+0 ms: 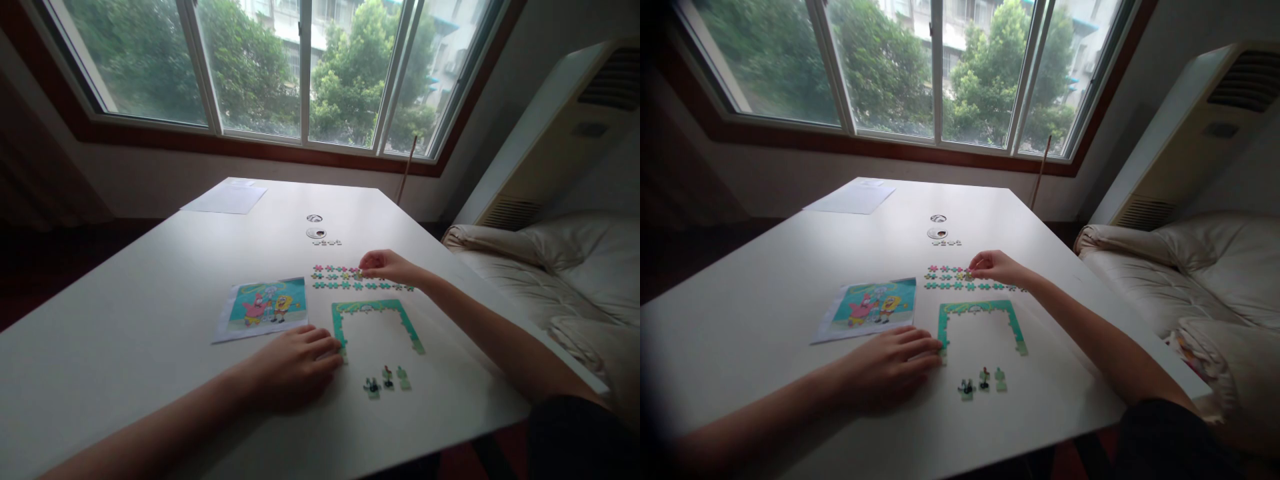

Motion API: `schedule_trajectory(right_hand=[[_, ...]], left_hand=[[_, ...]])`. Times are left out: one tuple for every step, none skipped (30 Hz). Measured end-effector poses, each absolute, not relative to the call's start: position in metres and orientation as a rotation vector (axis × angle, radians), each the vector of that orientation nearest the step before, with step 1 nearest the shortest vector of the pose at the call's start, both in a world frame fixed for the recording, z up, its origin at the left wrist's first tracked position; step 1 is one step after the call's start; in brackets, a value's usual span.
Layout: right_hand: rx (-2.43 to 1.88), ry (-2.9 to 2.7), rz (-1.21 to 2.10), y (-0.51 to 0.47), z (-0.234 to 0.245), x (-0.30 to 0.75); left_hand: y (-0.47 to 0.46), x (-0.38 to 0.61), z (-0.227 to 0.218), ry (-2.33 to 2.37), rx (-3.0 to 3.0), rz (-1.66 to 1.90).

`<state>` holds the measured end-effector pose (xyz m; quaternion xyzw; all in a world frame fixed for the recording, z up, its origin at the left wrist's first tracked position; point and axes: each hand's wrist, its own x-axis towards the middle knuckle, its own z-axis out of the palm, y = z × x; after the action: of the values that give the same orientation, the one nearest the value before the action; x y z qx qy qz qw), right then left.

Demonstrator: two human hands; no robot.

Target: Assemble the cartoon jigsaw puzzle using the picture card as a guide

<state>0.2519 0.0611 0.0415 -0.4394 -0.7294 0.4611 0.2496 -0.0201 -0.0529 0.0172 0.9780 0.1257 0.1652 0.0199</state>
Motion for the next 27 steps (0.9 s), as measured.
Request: schedule_trajectory(right_hand=[[-1.158,-1.967,1.296,0.052,0.041,0.253],[-1.128,-1.953,1.327,0.043,0.04,0.254],[-1.109,-1.943,1.35,0.034,0.04,0.255],[-1.101,-1.941,1.368,0.026,0.039,0.255],[-1.102,-1.947,1.382,0.019,0.038,0.256],[-1.108,-1.961,1.394,0.013,0.038,0.256],[-1.116,-1.985,1.406,0.006,0.038,0.255],[-1.121,-2.016,1.417,0.001,0.038,0.255],[-1.124,-2.054,1.421,-0.005,0.039,0.253],[-1.127,-2.097,1.416,-0.009,0.04,0.251],[-1.13,-2.142,1.4,-0.014,0.04,0.248],[-1.135,-2.188,1.381,-0.017,0.041,0.246],[-1.142,-2.234,1.364,-0.021,0.041,0.243],[-1.146,-2.274,1.354,-0.024,0.042,0.241],[-1.152,-2.306,1.351,-0.026,0.042,0.239],[-1.158,-2.333,1.352,-0.029,0.042,0.237],[-1.166,-2.361,1.346,-0.031,0.042,0.236],[-1.177,-2.393,1.322,-0.033,0.043,0.235],[-1.187,-2.428,1.281,-0.034,0.043,0.235],[-1.195,-2.464,1.234,-0.036,0.044,0.235],[-1.198,-2.498,1.19,-0.037,0.045,0.234],[-1.194,-2.525,1.157,-0.038,0.046,0.234],[-1.186,-2.54,1.138,-0.038,0.047,0.234],[-1.176,-2.548,1.132,-0.039,0.047,0.234],[-1.169,-2.556,1.136,-0.039,0.047,0.234],[-1.164,-2.564,1.138,-0.039,0.047,0.234],[-1.163,-2.571,1.133,-0.039,0.047,0.235]], left_hand=[[-0.053,-0.02,0.018,0.388,3.033,0.516],[-0.053,-0.02,0.018,0.386,3.031,0.52],[-0.053,-0.02,0.019,0.381,3.028,0.524],[-0.053,-0.02,0.02,0.375,3.025,0.527],[-0.053,-0.02,0.02,0.37,3.023,0.528],[-0.054,-0.02,0.02,0.369,3.021,0.526],[-0.054,-0.02,0.021,0.369,3.021,0.523],[-0.054,-0.02,0.021,0.37,3.022,0.518],[-0.054,-0.02,0.021,0.371,3.023,0.515],[-0.054,-0.02,0.021,0.373,3.025,0.515],[-0.054,-0.02,0.021,0.374,3.027,0.514],[-0.054,-0.02,0.021,0.374,3.027,0.515],[-0.053,-0.02,0.021,0.376,3.028,0.516],[-0.053,-0.02,0.021,0.376,3.028,0.516],[-0.053,-0.02,0.021,0.376,3.029,0.514],[-0.053,-0.02,0.021,0.375,3.03,0.51],[-0.053,-0.02,0.02,0.373,3.032,0.507],[-0.053,-0.02,0.02,0.37,3.034,0.504],[-0.053,-0.021,0.02,0.368,3.037,0.501],[-0.053,-0.021,0.02,0.367,3.04,0.499],[-0.053,-0.021,0.02,0.367,3.042,0.498],[-0.053,-0.021,0.02,0.366,3.043,0.501],[-0.053,-0.021,0.021,0.366,3.044,0.505],[-0.053,-0.021,0.021,0.369,3.043,0.508],[-0.053,-0.021,0.021,0.374,3.043,0.511],[-0.053,-0.021,0.021,0.376,3.042,0.514],[-0.053,-0.021,0.021,0.375,3.044,0.51]])
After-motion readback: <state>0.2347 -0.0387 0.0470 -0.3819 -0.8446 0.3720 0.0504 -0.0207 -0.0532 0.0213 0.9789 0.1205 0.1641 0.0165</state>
